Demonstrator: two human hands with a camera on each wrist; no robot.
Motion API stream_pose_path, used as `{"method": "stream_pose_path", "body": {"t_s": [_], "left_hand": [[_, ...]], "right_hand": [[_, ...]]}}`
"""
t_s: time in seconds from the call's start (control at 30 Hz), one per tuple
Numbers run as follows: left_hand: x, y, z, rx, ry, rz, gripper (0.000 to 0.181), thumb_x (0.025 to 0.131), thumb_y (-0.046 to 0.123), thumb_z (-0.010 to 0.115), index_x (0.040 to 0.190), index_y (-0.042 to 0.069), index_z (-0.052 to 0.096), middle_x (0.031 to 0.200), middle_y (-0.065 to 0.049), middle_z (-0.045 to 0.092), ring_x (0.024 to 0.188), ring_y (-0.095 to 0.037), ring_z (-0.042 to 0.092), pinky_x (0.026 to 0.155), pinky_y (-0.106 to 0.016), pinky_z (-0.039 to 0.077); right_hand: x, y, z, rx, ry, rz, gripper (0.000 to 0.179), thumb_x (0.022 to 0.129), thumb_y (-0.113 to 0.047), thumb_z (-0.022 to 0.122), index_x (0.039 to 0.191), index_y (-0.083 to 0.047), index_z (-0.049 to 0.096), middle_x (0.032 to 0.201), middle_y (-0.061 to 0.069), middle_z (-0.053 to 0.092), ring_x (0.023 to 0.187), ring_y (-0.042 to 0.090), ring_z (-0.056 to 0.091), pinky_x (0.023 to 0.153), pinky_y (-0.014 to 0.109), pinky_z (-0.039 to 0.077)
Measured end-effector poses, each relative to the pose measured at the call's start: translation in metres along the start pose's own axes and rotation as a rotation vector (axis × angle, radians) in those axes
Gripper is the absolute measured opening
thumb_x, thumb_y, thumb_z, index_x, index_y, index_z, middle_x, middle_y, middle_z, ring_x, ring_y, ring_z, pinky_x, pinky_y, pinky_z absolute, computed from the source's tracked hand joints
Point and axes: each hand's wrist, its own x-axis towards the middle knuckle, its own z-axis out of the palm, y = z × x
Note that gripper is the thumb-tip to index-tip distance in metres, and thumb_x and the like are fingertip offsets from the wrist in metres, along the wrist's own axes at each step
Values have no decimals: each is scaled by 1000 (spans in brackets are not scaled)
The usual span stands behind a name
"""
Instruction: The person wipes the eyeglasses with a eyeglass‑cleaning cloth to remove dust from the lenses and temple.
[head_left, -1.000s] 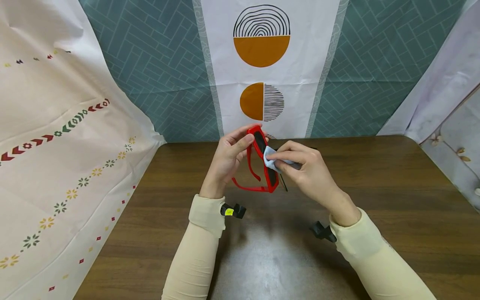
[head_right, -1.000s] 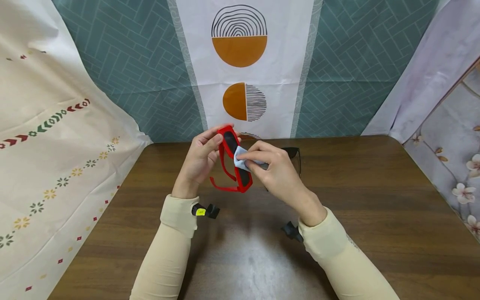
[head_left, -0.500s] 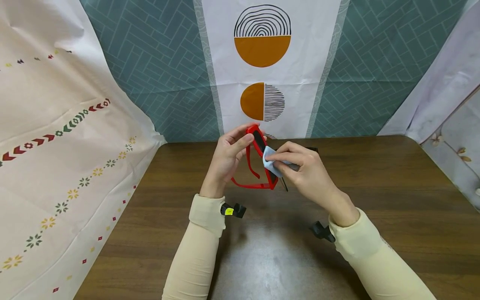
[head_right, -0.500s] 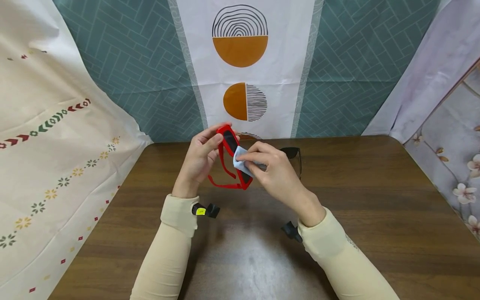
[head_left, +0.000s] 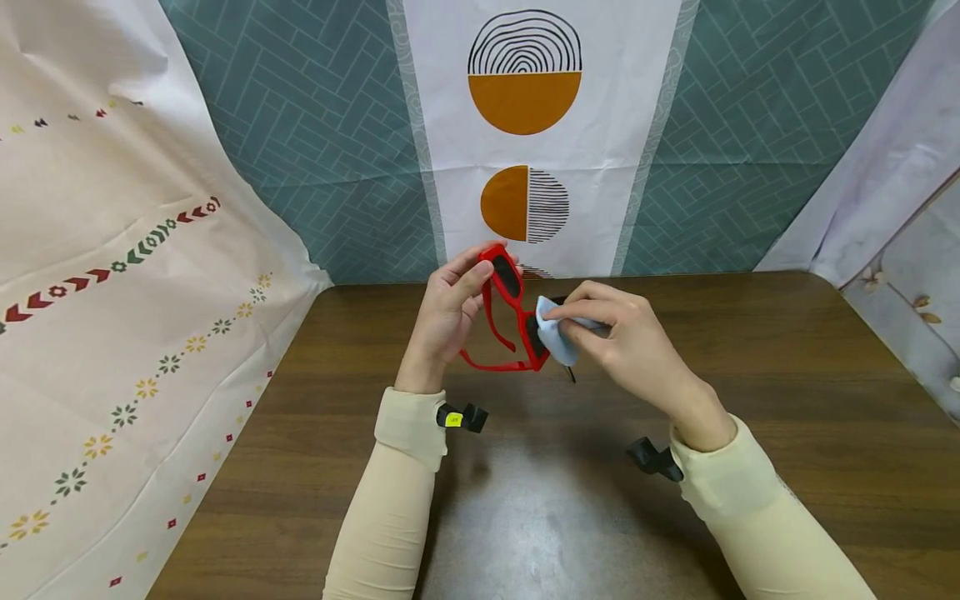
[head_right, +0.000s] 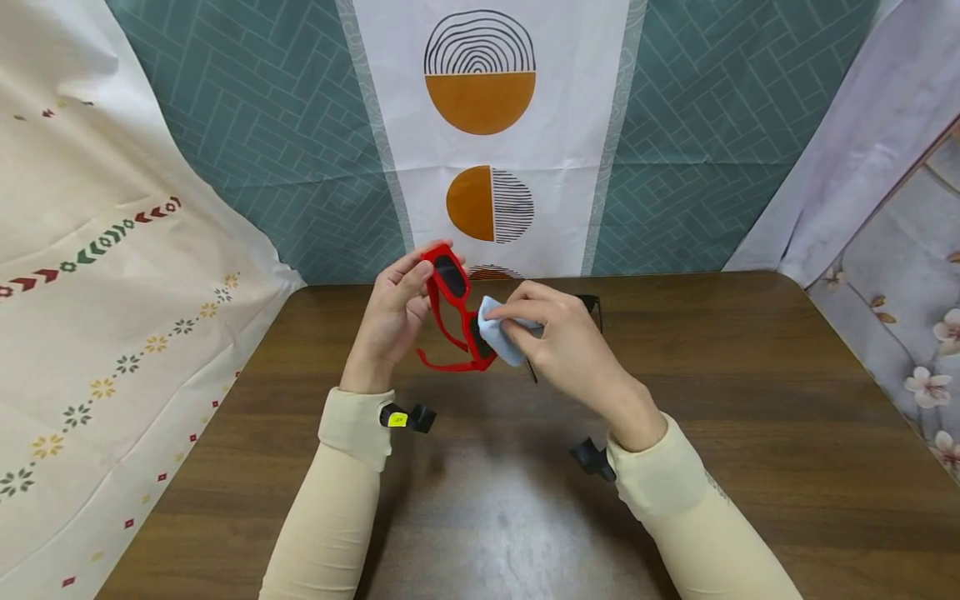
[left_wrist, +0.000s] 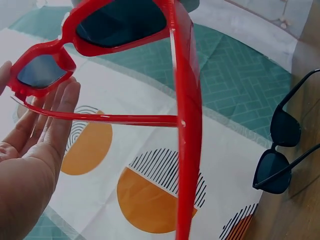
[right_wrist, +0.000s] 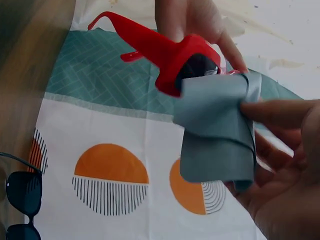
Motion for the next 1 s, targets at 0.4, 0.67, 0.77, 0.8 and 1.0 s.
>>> {"method": "stream_pose_path", "body": {"t_s": [0.4,0.67,0.77,0.8,1.0], "left_hand": [[-1,-2,2,-16,9,9,89,82,51,85,143,-7,55,118,-6,74,111,-24,70,102,-36,53],[2,-3,5,9,27,43,92,80,53,85,141,-9,56,117,-5,75,109,-23,71,100,-34,52],[3,-3,5,-11,40,68,92,81,52,86,141,-11,55,115,-6,75,108,-24,72,100,-32,53],[3,-2,5,-18,43,76,94,81,52,85,141,-13,53,115,-6,74,108,-24,72,100,-32,54],[2,-1,4,-65,59,92,105,81,51,86,145,-19,42,112,-6,75,105,-22,73,97,-31,56]], "right_hand": [[1,4,15,58,20,-3,26,91,9,74,110,-6,82,97,2,70,86,12,61,71,19,50],[0,4,13,37,-21,7,25,91,9,73,106,-9,83,96,0,69,86,11,61,73,22,50],[0,3,11,33,-44,7,24,92,8,73,106,-10,83,97,0,69,87,12,61,72,23,50],[0,3,11,31,-52,4,25,91,8,74,106,-10,83,97,1,69,87,12,61,72,23,50],[0,5,7,58,-146,-26,29,89,10,75,107,-11,83,97,-3,68,86,12,60,67,24,50]]}}
